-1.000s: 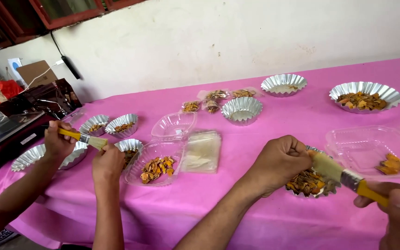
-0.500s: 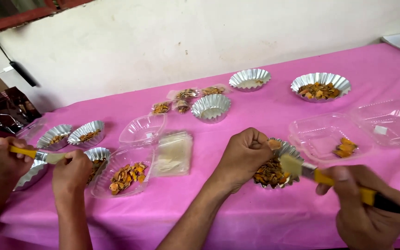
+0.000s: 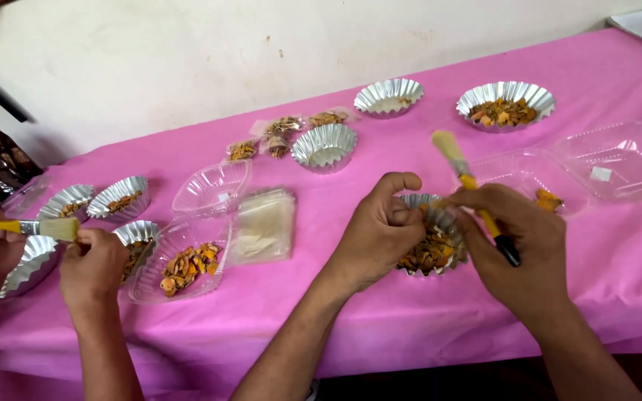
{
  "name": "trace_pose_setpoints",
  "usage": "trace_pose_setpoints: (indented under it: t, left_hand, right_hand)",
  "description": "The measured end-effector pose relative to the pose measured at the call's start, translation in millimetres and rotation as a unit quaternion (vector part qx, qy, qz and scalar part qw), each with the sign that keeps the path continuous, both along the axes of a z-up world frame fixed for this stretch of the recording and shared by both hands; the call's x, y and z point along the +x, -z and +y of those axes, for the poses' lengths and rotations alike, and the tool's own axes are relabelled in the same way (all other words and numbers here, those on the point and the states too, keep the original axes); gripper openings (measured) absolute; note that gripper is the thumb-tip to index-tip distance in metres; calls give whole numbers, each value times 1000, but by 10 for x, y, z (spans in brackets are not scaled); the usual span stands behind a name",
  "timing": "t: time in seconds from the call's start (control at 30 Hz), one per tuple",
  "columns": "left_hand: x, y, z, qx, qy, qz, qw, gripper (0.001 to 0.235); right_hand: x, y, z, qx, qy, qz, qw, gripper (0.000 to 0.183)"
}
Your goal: The person uses a paintbrush to sweep small dried fruit pieces from a plastic container into a foil cupcake liner. The person repeatedly brushes the pieces into the liner and occasionally adjusts the liner's position on the pink tablecloth.
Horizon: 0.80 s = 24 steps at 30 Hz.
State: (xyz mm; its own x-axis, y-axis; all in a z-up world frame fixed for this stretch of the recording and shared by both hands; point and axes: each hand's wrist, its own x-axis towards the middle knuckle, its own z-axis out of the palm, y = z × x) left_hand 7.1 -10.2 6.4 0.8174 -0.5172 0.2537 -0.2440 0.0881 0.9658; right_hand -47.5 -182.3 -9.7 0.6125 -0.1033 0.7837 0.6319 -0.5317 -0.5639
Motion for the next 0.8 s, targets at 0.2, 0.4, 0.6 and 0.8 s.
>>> trace_pose_setpoints:
  t: [0.2,0.4,0.6,0.8]
  left_hand:
    - [120,9,45,15,-21,62,998,24]
    - [201,4,104,-98,67,106,987,22]
    - [233,15,30,-170,78,168,968,10]
    - [163,-91,37,-127,59,105,985,14]
  right_hand:
    - [210,29,-190,-154,7,-209,966,28]
    - [252,-108,-311,-301,-43,-240,922,29]
    - [308,-157,-336,-383,-34,-296,874,19]
    - [228,-121,-402,-358,-50,-198,911,43]
